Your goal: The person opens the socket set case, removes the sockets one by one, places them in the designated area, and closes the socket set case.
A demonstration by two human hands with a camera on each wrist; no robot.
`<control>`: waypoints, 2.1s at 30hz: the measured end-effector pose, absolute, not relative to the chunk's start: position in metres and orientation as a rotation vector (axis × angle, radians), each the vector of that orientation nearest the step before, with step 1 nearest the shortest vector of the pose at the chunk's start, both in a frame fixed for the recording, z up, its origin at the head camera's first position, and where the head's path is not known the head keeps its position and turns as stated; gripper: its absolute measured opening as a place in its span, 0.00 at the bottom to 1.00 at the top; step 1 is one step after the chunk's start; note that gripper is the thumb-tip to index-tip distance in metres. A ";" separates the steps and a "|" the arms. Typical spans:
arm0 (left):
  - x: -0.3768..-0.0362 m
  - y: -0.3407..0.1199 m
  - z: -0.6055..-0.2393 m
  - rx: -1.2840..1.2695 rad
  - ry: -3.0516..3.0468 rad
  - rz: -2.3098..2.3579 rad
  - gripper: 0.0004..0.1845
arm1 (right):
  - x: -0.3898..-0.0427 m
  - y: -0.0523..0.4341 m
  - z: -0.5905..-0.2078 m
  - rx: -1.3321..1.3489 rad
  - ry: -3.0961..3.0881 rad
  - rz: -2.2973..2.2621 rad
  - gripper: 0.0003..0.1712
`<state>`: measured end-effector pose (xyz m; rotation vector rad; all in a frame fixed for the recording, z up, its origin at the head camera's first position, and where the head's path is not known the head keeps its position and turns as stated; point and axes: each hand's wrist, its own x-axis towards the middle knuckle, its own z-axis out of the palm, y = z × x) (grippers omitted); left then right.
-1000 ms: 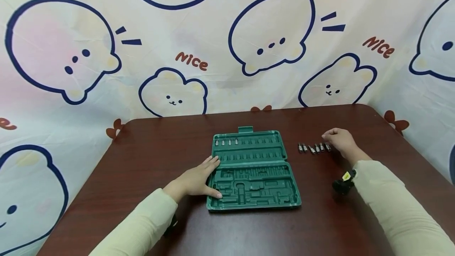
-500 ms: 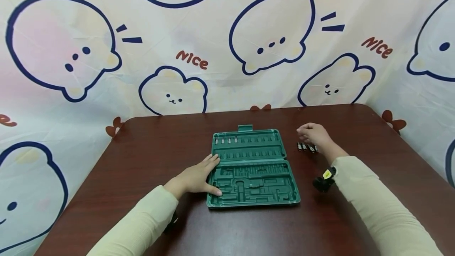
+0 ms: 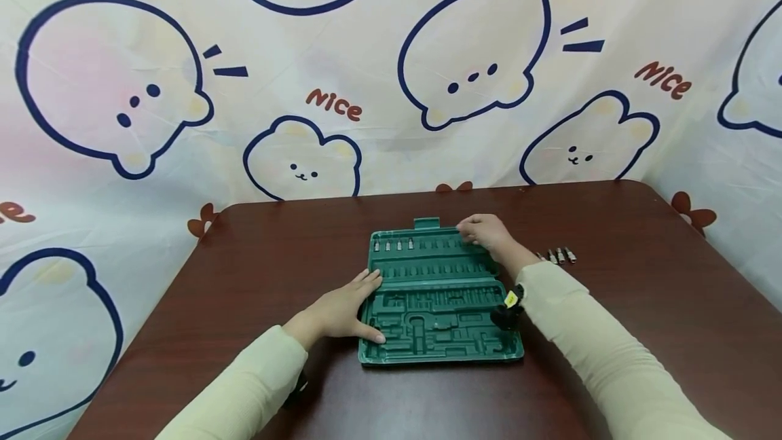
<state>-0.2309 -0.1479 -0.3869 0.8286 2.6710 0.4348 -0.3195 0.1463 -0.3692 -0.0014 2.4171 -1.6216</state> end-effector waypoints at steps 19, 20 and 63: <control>-0.231 -0.148 -0.386 0.823 2.662 0.446 0.56 | -0.347 0.074 -0.384 -0.260 2.471 -1.296 0.16; -0.231 -0.148 -0.386 0.825 2.663 0.444 0.56 | -0.348 0.073 -0.384 -0.292 2.488 -1.257 0.16; -0.234 -0.145 -0.385 0.856 2.664 0.397 0.56 | -0.345 0.071 -0.373 0.004 2.414 -1.583 0.05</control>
